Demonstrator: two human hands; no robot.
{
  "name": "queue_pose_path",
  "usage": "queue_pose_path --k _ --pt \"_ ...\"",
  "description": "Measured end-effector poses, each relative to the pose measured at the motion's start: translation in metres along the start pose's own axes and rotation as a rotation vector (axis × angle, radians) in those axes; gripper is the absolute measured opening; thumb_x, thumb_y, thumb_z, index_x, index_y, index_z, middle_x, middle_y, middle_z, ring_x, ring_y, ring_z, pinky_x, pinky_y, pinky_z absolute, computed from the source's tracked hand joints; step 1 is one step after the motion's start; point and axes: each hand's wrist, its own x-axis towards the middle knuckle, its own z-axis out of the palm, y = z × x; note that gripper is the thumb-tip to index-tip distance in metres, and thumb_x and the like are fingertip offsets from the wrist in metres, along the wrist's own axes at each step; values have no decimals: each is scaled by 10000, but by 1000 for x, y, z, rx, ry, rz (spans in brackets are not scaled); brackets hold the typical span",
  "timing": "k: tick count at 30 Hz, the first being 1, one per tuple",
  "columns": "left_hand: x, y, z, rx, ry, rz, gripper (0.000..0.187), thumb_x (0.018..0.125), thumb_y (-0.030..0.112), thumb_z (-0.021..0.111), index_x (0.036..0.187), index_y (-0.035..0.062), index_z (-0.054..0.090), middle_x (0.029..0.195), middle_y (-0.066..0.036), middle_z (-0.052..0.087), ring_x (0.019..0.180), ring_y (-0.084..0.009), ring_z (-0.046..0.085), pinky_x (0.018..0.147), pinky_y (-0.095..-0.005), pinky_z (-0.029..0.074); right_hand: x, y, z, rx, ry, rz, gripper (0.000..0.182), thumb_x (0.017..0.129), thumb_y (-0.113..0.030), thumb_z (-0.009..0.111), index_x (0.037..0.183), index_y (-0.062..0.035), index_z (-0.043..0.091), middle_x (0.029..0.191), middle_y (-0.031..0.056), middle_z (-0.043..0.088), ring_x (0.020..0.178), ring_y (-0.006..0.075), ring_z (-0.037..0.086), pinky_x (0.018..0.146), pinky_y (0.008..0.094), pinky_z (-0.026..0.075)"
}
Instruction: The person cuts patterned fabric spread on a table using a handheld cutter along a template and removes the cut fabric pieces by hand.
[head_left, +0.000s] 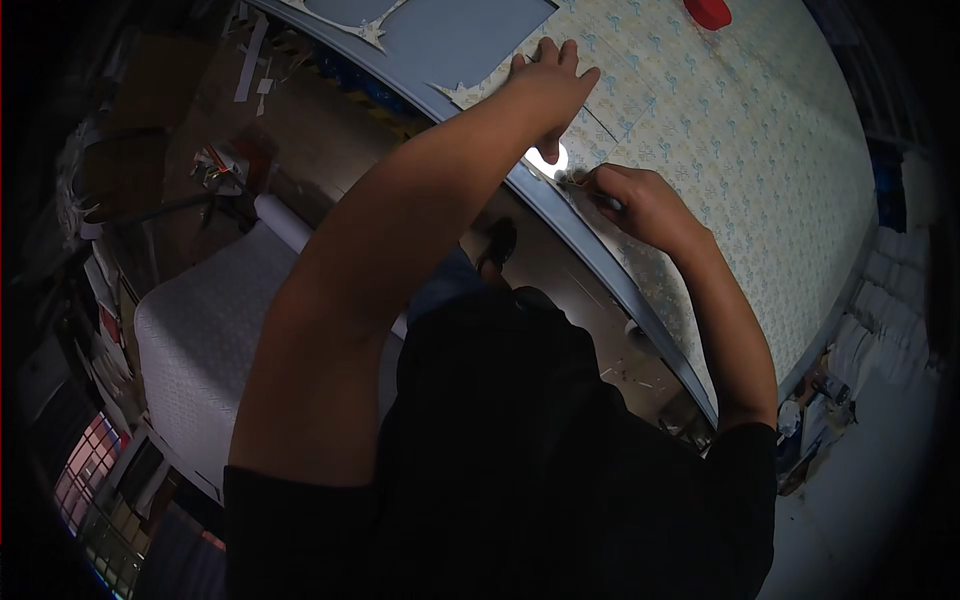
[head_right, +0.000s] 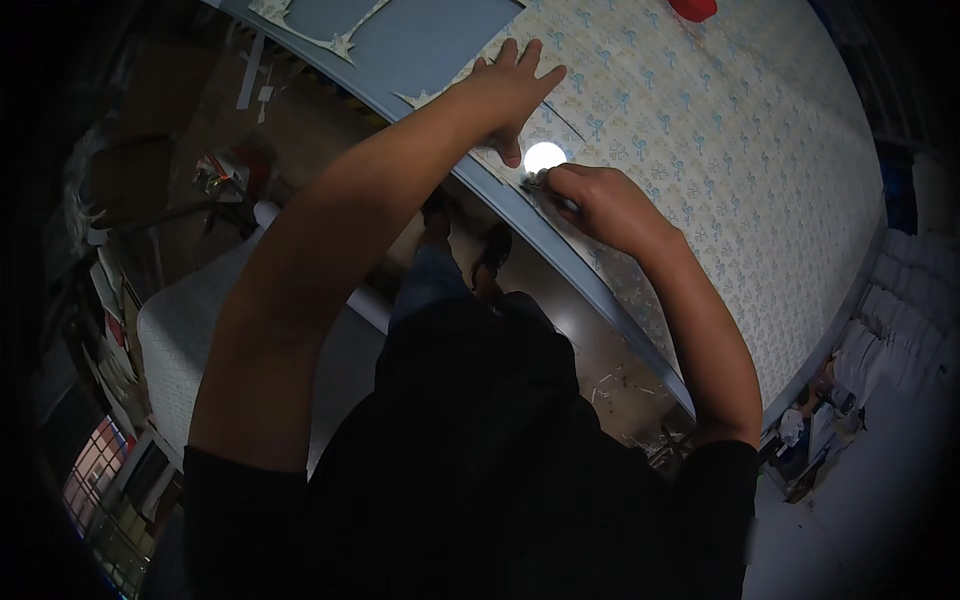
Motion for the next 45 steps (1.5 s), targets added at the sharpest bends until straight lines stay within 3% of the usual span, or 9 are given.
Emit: queue_pose_path --k 5,18,20,24,30,33,35,41,45 --pt "3 1 -1 23 -25 -9 1448 508 319 1034 1663 213 167 1716 -230 67 1559 -484 130 1162 -663 351 6 -14 -3 -137 -9 15 150 869 -33 715 984 -37 618 918 138 711 862 354 708 739 432 568" --pt "5 1 -1 49 -9 15 1446 498 347 1031 1660 189 185 1700 -255 108 1528 -492 195 1118 -661 405 11 -21 14 -54 54 77 130 890 -71 677 983 -38 592 867 209 686 825 414 683 710 483 537" --pt "5 1 -2 50 -42 13 1432 531 404 1033 1662 195 180 1710 -251 91 1546 -512 143 1153 -674 338 14 -25 19 8 82 124 169 877 -54 686 1014 -34 589 896 220 689 859 427 681 727 491 534" --pt "6 -1 -3 39 -40 7 1446 506 412 1039 1658 189 195 1710 -253 92 1543 -516 148 1143 -680 341 28 -39 31 -2 164 165 141 914 -66 680 993 -19 574 912 214 702 855 425 688 726 469 533" --pt "14 -4 8 50 2 18 1206 667 274 965 1643 194 261 1710 -245 118 1527 -533 167 1108 -684 367 52 -43 58 25 297 246 216 921 -67 670 1112 -16 583 1047 238 721 943 449 696 788 481 559" --pt "16 -7 4 37 29 33 1112 727 241 904 1642 211 273 1705 -238 144 1505 -536 211 1087 -665 398 61 -47 60 54 386 209 182 889 -42 646 1044 -17 554 891 271 679 857 467 672 721 527 532" --pt "13 -8 -4 127 -19 45 906 847 273 813 1619 235 341 1671 -203 259 1484 -470 294 1084 -611 431 59 -50 57 56 342 284 192 935 -64 659 1104 -22 580 1044 238 722 967 453 691 792 480 561" --pt "24 -42 -14 231 25 297 509 1039 222 542 1542 276 485 1527 -109 462 1427 -323 405 1077 -494 459 61 -62 46 5 286 350 155 945 -90 667 969 0 544 934 246 711 886 455 687 734 482 538" --pt "23 -49 -16 319 54 365 702 926 267 738 1565 279 447 1522 -96 463 1425 -324 402 1084 -489 430 68 -65 52 5 315 387 153 940 -86 672 964 2 550 915 249 707 862 460 685 716 489 536"
